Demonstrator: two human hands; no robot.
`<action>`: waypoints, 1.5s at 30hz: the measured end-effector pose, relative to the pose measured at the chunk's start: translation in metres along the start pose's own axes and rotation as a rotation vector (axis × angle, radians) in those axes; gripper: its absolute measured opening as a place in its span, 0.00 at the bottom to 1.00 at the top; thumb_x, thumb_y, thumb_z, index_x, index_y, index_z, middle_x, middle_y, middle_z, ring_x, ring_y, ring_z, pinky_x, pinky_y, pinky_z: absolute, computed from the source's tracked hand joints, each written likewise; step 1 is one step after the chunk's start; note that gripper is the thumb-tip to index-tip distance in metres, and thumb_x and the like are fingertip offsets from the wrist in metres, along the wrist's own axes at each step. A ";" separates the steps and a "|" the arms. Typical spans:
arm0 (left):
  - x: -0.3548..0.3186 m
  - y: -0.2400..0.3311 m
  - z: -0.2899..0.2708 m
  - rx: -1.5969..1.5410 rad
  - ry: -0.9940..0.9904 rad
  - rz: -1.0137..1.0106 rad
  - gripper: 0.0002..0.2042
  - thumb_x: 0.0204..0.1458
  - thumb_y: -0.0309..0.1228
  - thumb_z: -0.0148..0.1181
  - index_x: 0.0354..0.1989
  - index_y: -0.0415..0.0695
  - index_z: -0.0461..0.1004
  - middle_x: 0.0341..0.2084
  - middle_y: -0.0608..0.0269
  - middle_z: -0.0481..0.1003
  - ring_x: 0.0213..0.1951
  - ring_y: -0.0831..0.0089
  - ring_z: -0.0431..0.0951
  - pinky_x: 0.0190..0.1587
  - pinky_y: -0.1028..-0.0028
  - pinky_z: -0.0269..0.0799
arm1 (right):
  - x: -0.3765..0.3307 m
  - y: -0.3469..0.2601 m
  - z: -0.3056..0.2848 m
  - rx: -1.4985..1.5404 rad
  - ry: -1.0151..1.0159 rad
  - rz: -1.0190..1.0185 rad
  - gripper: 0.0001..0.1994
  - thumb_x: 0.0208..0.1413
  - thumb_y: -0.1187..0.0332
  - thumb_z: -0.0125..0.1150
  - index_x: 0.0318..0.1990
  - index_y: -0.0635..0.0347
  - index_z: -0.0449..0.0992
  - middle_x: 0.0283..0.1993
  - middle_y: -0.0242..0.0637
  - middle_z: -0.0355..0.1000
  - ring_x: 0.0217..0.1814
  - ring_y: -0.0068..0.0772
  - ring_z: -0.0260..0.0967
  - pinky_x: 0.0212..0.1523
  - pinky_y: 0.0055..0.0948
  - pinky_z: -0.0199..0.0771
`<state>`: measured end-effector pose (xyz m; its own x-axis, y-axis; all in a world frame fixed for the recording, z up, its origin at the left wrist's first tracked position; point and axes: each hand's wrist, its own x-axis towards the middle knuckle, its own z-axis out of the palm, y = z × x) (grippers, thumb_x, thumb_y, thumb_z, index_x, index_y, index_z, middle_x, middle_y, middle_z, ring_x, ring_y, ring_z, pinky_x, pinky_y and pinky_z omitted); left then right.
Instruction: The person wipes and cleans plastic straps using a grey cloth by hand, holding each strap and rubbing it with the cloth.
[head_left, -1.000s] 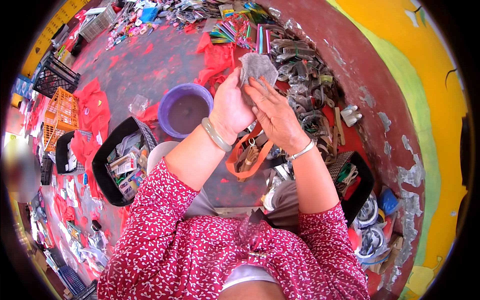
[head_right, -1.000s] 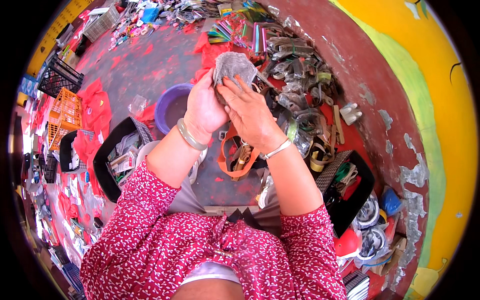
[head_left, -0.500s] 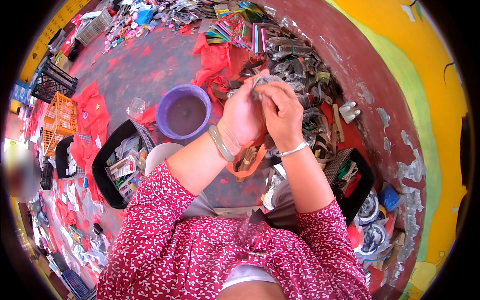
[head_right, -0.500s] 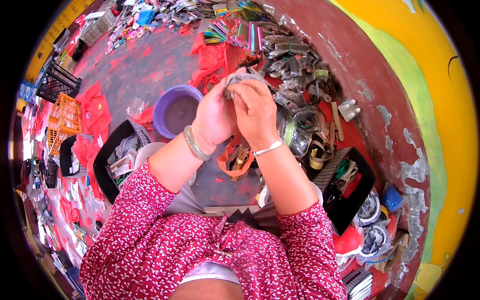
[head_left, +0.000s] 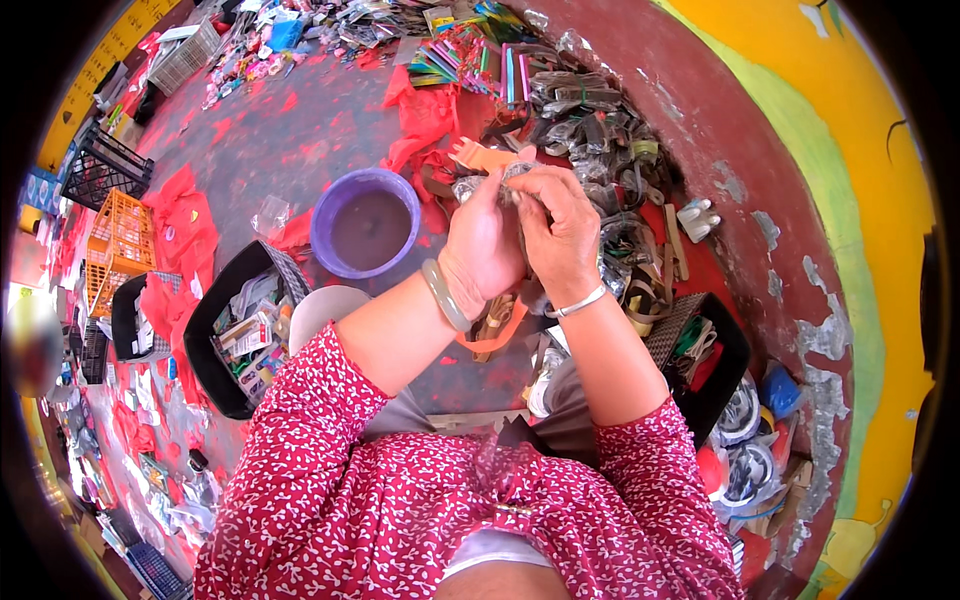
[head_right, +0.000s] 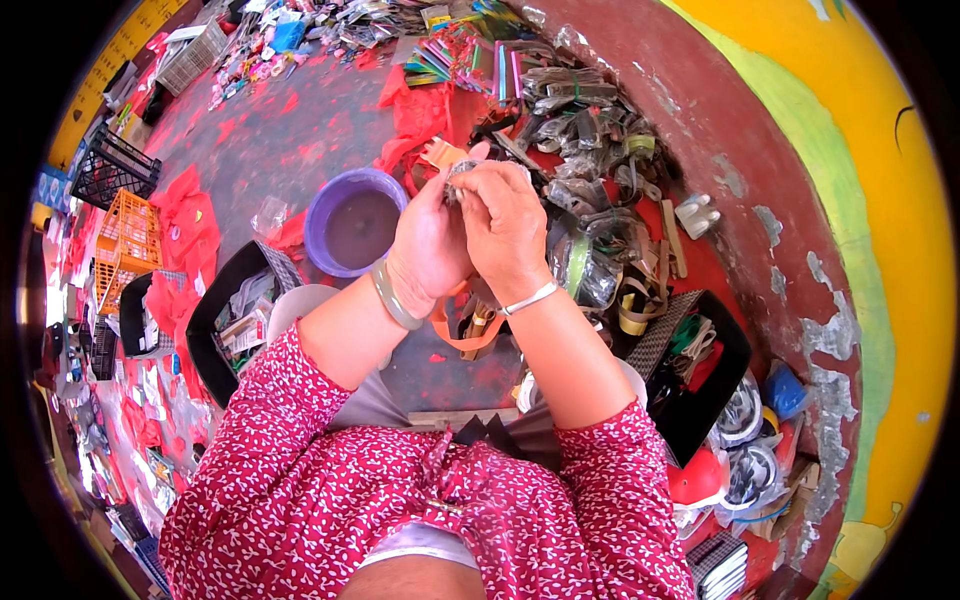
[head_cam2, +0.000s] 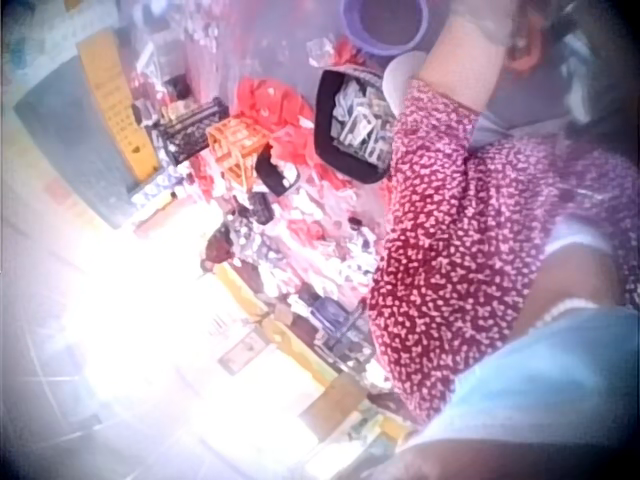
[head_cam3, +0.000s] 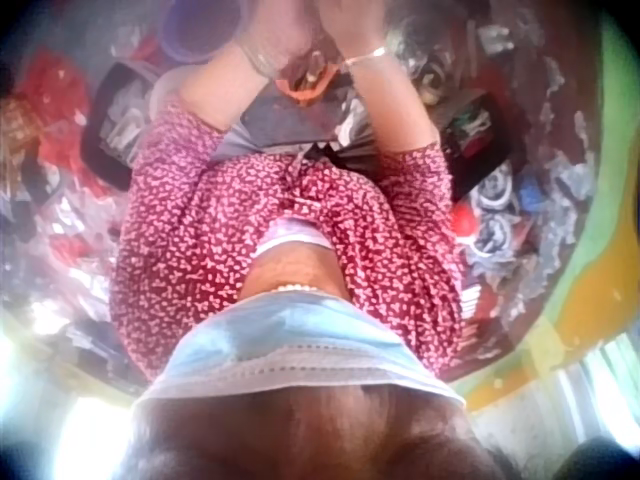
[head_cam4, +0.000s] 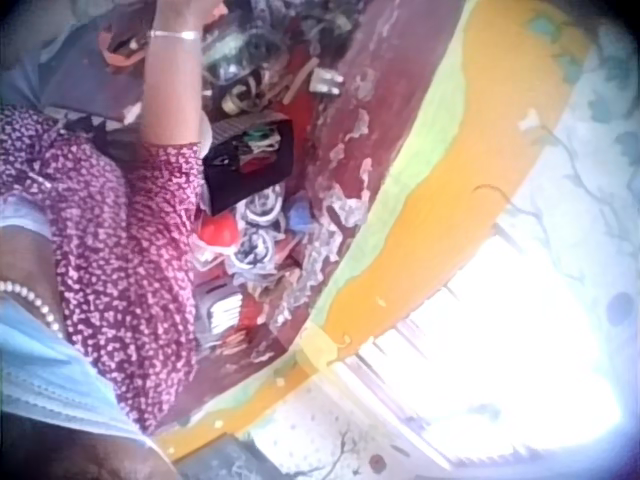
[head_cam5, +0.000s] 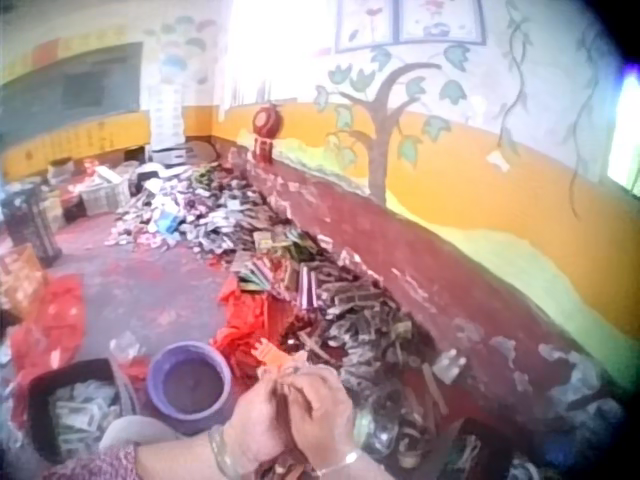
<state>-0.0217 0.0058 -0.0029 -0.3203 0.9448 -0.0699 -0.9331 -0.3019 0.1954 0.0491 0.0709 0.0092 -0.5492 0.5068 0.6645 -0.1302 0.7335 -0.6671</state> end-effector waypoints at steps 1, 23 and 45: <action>0.000 0.001 0.000 0.024 -0.012 0.008 0.21 0.61 0.42 0.34 0.60 0.48 0.57 0.52 0.61 0.65 0.53 0.67 0.64 0.58 0.65 0.56 | 0.002 0.000 0.001 0.001 0.003 -0.012 0.10 0.41 0.84 0.56 0.32 0.60 0.74 0.33 0.40 0.70 0.36 0.41 0.69 0.36 0.30 0.69; 0.012 0.032 0.006 0.153 -0.059 0.201 0.23 0.60 0.41 0.36 0.62 0.45 0.53 0.61 0.46 0.55 0.63 0.53 0.51 0.64 0.60 0.47 | -0.021 0.005 -0.008 0.280 -0.127 0.166 0.10 0.45 0.85 0.55 0.35 0.61 0.73 0.35 0.37 0.68 0.37 0.29 0.68 0.39 0.22 0.68; 0.012 0.034 0.012 0.010 -0.130 0.135 0.22 0.58 0.38 0.39 0.59 0.42 0.55 0.58 0.46 0.58 0.60 0.51 0.58 0.61 0.55 0.55 | 0.010 0.019 -0.051 0.891 -0.455 1.124 0.10 0.50 0.72 0.62 0.40 0.66 0.74 0.31 0.35 0.74 0.31 0.24 0.72 0.33 0.22 0.74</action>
<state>-0.0552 0.0083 0.0150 -0.4177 0.9046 0.0847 -0.8812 -0.4261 0.2045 0.0830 0.1130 0.0198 -0.8816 0.2998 -0.3647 0.1677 -0.5233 -0.8355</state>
